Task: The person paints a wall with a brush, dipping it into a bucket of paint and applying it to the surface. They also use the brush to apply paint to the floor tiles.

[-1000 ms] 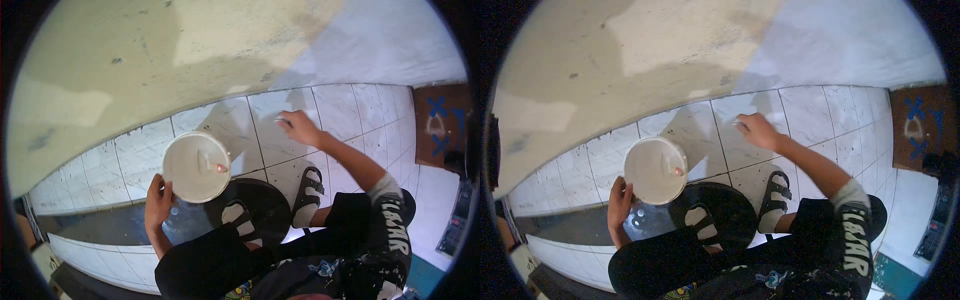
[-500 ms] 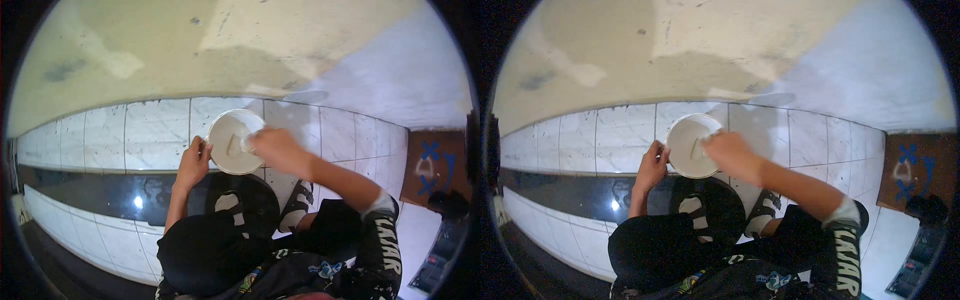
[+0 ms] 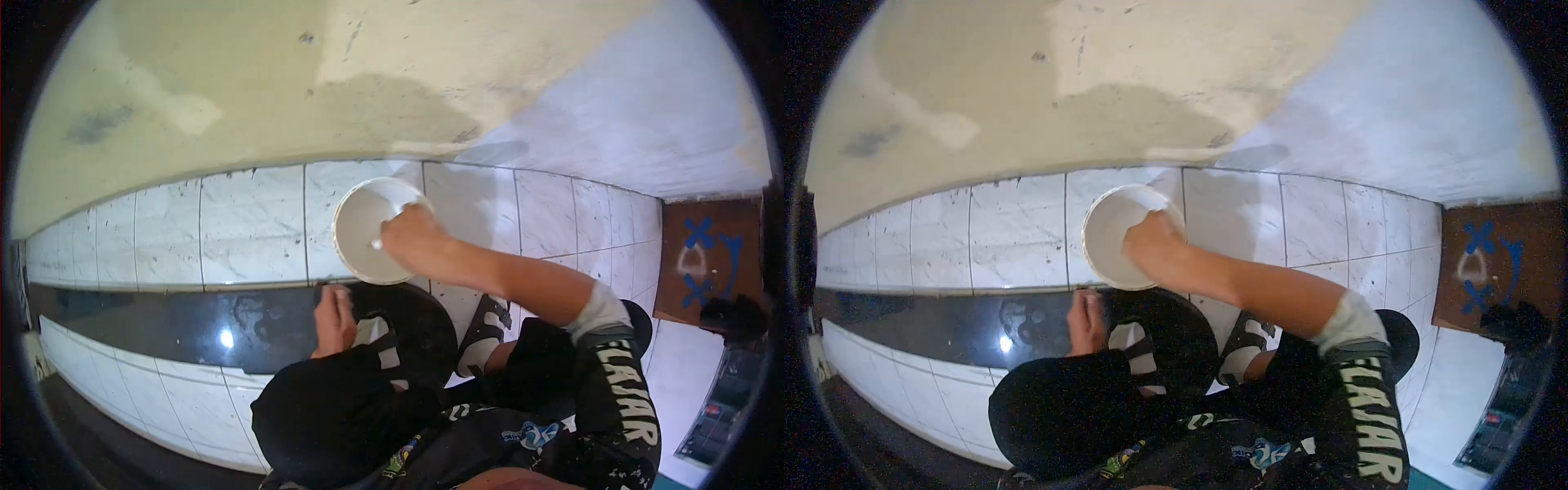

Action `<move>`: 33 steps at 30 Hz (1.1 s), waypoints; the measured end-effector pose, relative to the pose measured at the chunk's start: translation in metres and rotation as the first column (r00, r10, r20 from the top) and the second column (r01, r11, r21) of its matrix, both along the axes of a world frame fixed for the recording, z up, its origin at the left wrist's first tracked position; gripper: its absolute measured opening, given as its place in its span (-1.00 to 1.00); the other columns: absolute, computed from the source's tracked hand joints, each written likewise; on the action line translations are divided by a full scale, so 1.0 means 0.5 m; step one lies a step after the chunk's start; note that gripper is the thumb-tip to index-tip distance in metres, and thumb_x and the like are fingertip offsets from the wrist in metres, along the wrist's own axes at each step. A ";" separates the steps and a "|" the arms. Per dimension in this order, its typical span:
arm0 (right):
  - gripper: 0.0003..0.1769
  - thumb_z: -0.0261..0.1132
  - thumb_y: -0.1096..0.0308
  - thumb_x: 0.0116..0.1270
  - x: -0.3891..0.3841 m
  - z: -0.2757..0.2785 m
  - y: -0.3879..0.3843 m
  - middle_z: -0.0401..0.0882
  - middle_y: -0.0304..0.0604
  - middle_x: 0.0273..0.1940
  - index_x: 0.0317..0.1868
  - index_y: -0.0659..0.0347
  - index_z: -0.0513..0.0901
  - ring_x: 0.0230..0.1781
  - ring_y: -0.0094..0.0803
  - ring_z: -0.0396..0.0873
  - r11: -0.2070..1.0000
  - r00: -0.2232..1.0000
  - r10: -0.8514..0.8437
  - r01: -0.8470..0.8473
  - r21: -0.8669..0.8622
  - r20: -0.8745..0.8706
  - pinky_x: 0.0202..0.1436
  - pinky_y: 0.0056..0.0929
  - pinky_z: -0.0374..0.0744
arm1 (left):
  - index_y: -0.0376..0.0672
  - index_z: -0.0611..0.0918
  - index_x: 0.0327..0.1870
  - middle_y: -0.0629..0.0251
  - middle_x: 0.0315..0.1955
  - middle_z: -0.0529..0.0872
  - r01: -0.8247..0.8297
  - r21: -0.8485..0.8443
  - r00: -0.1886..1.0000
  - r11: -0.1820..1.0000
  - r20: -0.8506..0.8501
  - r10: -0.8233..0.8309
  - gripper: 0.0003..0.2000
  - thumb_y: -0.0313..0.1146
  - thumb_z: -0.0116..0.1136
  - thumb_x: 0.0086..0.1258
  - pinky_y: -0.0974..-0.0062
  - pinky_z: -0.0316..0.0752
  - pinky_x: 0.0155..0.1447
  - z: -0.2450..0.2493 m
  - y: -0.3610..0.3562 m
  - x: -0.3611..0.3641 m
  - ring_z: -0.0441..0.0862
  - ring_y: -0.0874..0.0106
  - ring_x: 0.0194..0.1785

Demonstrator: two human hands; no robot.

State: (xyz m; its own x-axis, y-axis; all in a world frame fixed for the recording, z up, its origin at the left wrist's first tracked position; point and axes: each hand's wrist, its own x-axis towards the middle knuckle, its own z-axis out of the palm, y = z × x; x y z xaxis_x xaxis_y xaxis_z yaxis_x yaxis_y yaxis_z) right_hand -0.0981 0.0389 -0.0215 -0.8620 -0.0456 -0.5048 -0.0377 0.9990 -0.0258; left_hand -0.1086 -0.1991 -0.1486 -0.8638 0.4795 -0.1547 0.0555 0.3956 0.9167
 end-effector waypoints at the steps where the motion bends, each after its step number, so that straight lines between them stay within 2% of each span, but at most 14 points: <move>1: -0.74 0.32 0.39 0.17 0.014 0.031 0.014 0.74 0.06 -0.27 -0.13 0.32 0.68 -0.23 -0.05 0.73 0.996 0.997 -0.065 0.062 -0.057 -0.050 -0.13 -0.05 0.63 | -0.32 0.51 -0.22 -0.07 -0.45 0.61 0.089 0.027 0.993 0.996 0.074 -0.091 -0.82 -0.37 0.01 0.55 0.18 0.47 -0.27 -0.015 -0.008 0.025 0.55 0.01 -0.41; 2: -0.74 0.30 0.38 0.21 0.030 0.053 0.028 0.72 0.12 -0.30 -0.13 0.35 0.65 -0.26 0.00 0.72 0.984 0.989 -0.143 0.138 -0.111 -0.041 -0.13 -0.02 0.63 | -0.31 0.53 -0.22 -0.09 -0.40 0.62 0.174 0.064 0.973 0.983 0.141 -0.182 -0.85 -0.39 0.03 0.52 0.10 0.49 -0.22 -0.019 -0.014 0.044 0.55 -0.10 -0.35; 3: -0.73 0.28 0.36 0.25 0.045 0.074 0.043 0.70 0.18 -0.32 -0.12 0.37 0.62 -0.28 0.05 0.71 0.963 0.974 -0.224 0.217 -0.159 -0.029 -0.12 0.02 0.63 | -0.31 0.53 -0.22 -0.09 -0.40 0.62 0.158 0.052 0.976 0.986 0.145 -0.164 -0.85 -0.39 0.03 0.52 0.10 0.49 -0.22 -0.009 -0.015 0.059 0.55 -0.10 -0.35; 5: -0.71 0.24 0.34 0.34 0.066 0.121 0.063 0.64 0.25 -0.36 -0.08 0.43 0.54 -0.29 0.20 0.64 0.903 0.926 -0.378 0.371 -0.218 0.013 -0.12 0.06 0.59 | -0.27 0.56 -0.26 -0.04 -0.36 0.60 0.425 -0.068 0.904 0.903 0.092 -0.418 -0.89 -0.41 0.11 0.43 0.04 0.47 -0.11 0.014 -0.011 0.079 0.55 -0.10 -0.23; 6: -0.71 0.24 0.34 0.34 0.087 0.124 0.072 0.64 0.25 -0.36 -0.08 0.43 0.54 -0.29 0.20 0.64 0.905 0.928 -0.372 0.366 -0.218 0.018 -0.12 0.06 0.59 | -0.27 0.56 -0.26 -0.04 -0.36 0.60 0.419 -0.068 0.906 0.905 0.096 -0.412 -0.89 -0.41 0.11 0.43 0.04 0.47 -0.11 -0.009 -0.015 0.089 0.55 -0.10 -0.23; 8: -0.71 0.22 0.35 0.38 0.126 0.126 0.080 0.60 0.31 -0.37 -0.08 0.46 0.49 -0.29 0.28 0.59 0.839 0.883 -0.457 0.388 -0.381 -0.107 -0.17 0.05 0.55 | -0.23 0.58 -0.33 0.04 -0.35 0.59 0.618 -0.006 0.781 0.786 -0.113 -0.615 -0.88 -0.38 0.20 0.36 0.11 0.44 -0.07 -0.071 -0.020 0.108 0.54 0.00 -0.21; 12: -0.71 0.24 0.40 0.37 0.136 0.115 0.069 0.57 0.32 -0.38 -0.06 0.48 0.48 -0.32 0.27 0.57 0.806 0.867 -0.491 0.414 -0.424 -0.086 -0.21 0.02 0.52 | -0.21 0.58 -0.38 0.10 -0.37 0.61 0.595 0.032 0.796 0.803 -0.160 -0.583 -0.83 -0.32 0.25 0.32 0.15 0.44 -0.08 -0.065 -0.017 0.117 0.56 0.05 -0.25; 14: -0.68 0.21 0.39 0.39 0.144 0.112 0.065 0.63 0.35 -0.29 0.04 0.48 0.48 -0.23 0.27 0.63 0.695 0.822 -0.562 0.413 -0.589 -0.087 -0.11 0.04 0.56 | -0.21 0.57 -0.38 0.12 -0.40 0.61 0.573 0.004 0.816 0.820 -0.102 -0.569 -0.81 -0.31 0.30 0.28 0.17 0.44 -0.08 -0.056 -0.013 0.118 0.55 0.06 -0.27; 15: -0.68 0.21 0.39 0.39 0.149 0.106 0.067 0.63 0.35 -0.29 0.04 0.48 0.48 -0.23 0.27 0.63 0.697 0.828 -0.555 0.409 -0.589 -0.082 -0.11 0.04 0.56 | -0.21 0.57 -0.38 0.12 -0.40 0.61 0.565 0.004 0.821 0.825 -0.098 -0.562 -0.81 -0.31 0.30 0.28 0.17 0.44 -0.08 -0.056 -0.011 0.122 0.55 0.06 -0.27; 17: -0.68 0.22 0.41 0.40 0.159 0.089 0.072 0.63 0.32 -0.32 0.06 0.45 0.48 -0.27 0.26 0.63 0.646 0.799 -0.596 0.416 -0.640 -0.083 -0.16 0.01 0.56 | -0.21 0.57 -0.39 0.13 -0.43 0.60 0.548 0.031 0.821 0.836 -0.213 -0.530 -0.81 -0.32 0.32 0.27 0.19 0.43 -0.09 -0.059 -0.010 0.121 0.55 0.07 -0.30; 20: -0.67 0.22 0.39 0.41 0.156 0.095 0.080 0.63 0.29 -0.37 0.08 0.43 0.48 -0.33 0.23 0.63 0.650 0.801 -0.597 0.514 -0.560 0.043 -0.19 -0.01 0.57 | -0.21 0.56 -0.39 0.12 -0.42 0.61 0.575 0.022 0.807 0.818 -0.181 -0.562 -0.80 -0.31 0.33 0.25 0.21 0.43 -0.09 -0.055 -0.008 0.116 0.56 0.08 -0.29; 23: -0.67 0.22 0.38 0.41 0.158 0.090 0.078 0.63 0.27 -0.40 0.09 0.42 0.50 -0.38 0.20 0.64 0.628 0.768 -0.637 0.566 -0.534 0.064 -0.23 -0.02 0.57 | -0.20 0.55 -0.39 0.12 -0.43 0.60 0.591 0.001 0.796 0.807 -0.162 -0.583 -0.79 -0.31 0.34 0.25 0.21 0.43 -0.09 -0.054 -0.007 0.114 0.57 0.09 -0.28; 26: -0.68 0.21 0.37 0.40 0.168 0.075 0.074 0.63 0.28 -0.41 0.07 0.41 0.51 -0.39 0.19 0.64 0.633 0.753 -0.658 0.543 -0.551 -0.012 -0.24 -0.02 0.58 | -0.20 0.54 -0.39 0.13 -0.45 0.58 0.565 0.023 0.814 0.824 -0.174 -0.554 -0.78 -0.30 0.34 0.24 0.21 0.43 -0.08 -0.054 -0.005 0.116 0.57 0.09 -0.28; 33: -0.69 0.20 0.34 0.41 0.163 0.072 0.079 0.65 0.26 -0.38 0.05 0.38 0.52 -0.38 0.19 0.65 0.690 0.793 -0.609 0.525 -0.499 -0.006 -0.24 0.01 0.59 | -0.19 0.53 -0.39 0.13 -0.44 0.58 0.563 0.017 0.818 0.826 -0.150 -0.555 -0.78 -0.29 0.33 0.24 0.18 0.43 -0.06 -0.061 -0.008 0.120 0.57 0.07 -0.26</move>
